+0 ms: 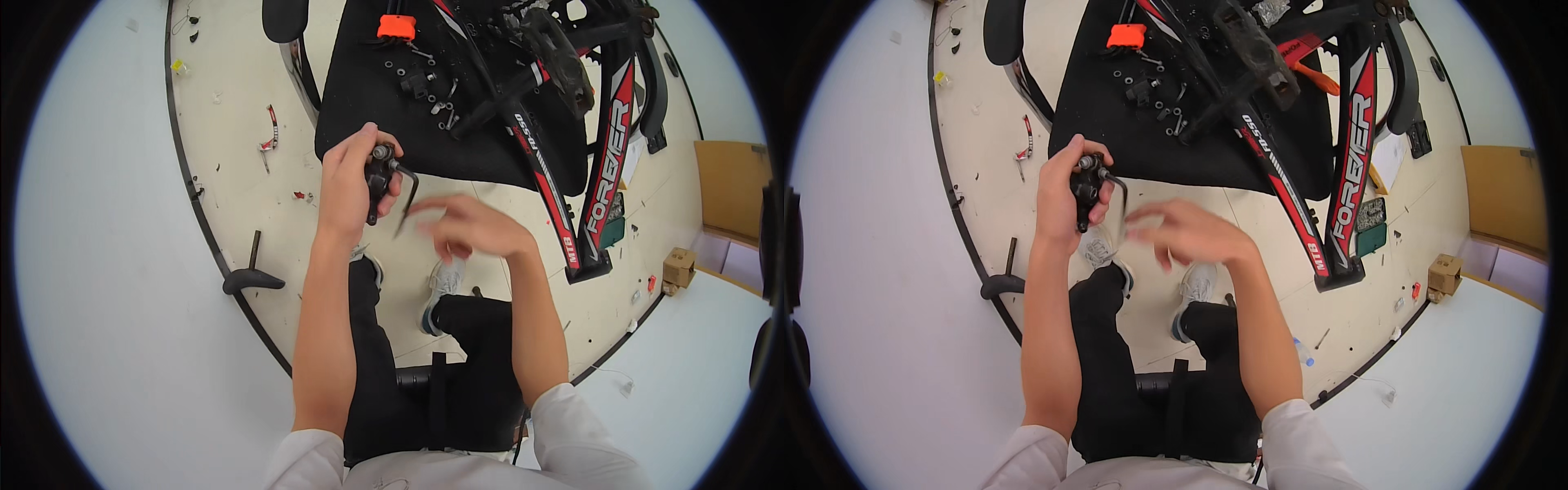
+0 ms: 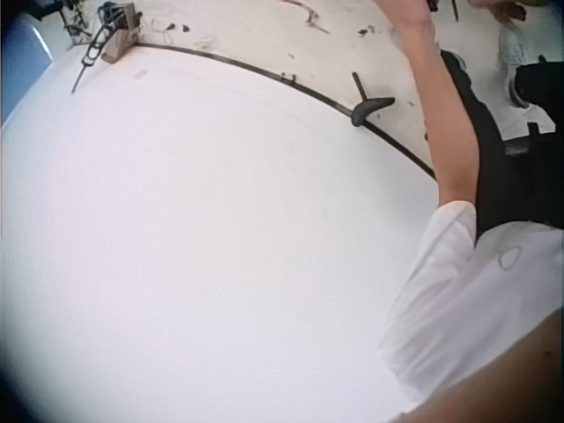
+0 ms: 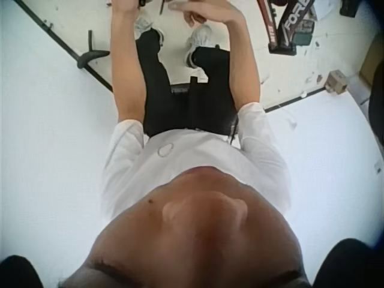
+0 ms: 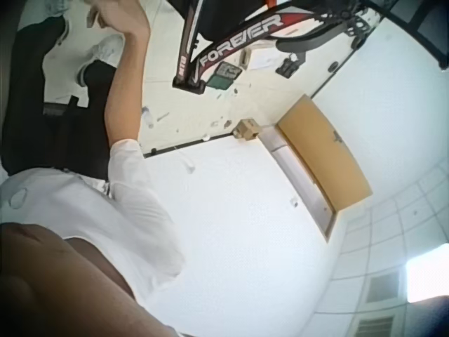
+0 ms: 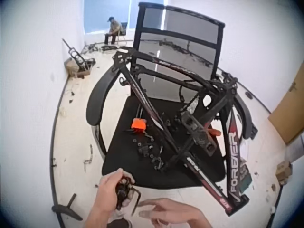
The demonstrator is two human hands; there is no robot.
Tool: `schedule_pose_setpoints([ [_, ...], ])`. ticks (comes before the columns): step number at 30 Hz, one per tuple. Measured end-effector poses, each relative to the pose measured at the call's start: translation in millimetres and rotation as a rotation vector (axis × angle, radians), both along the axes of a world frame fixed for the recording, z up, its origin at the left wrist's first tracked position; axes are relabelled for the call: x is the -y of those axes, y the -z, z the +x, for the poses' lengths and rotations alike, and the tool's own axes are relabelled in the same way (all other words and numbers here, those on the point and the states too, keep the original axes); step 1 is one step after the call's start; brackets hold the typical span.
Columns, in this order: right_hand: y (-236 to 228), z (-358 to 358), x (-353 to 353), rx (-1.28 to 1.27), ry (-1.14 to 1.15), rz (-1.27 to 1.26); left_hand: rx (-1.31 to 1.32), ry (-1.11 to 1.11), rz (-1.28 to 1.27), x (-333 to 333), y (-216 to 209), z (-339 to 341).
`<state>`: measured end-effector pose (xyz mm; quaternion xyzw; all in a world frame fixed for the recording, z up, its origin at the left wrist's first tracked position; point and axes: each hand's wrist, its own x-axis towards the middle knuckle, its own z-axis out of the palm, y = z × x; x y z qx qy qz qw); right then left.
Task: The person walks to a disassembled bicycle frame and sits on a chair. They use an Allen key to tighten bolts on a small black bicycle component, repeatedly inserting and turning the tool while holding the part steady.
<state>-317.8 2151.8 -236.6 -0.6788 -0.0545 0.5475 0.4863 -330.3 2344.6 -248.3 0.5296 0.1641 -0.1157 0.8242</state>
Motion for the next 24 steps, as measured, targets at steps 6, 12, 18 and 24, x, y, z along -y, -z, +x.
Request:
schedule_pose_setpoints([
  [6, -3.2, -14.0, -4.1, -0.083, 0.293, 0.745, 0.002, -0.027, 0.066, 1.5, 2.3, 3.4],
  [12, 14.1, 4.0, -12.5, 0.325, 0.444, 0.175, 0.047, 0.024, -0.029, -5.2, 3.3, 7.5],
  [18, 6.2, -13.5, -17.3, -0.013, 0.105, 0.460, 0.019, -0.066, 0.013, -1.7, 2.1, 0.3],
  [24, -6.4, 2.7, -16.8, 0.188, 0.521, 0.679, 0.083, 0.014, 0.116, 4.3, 3.4, 3.3],
])
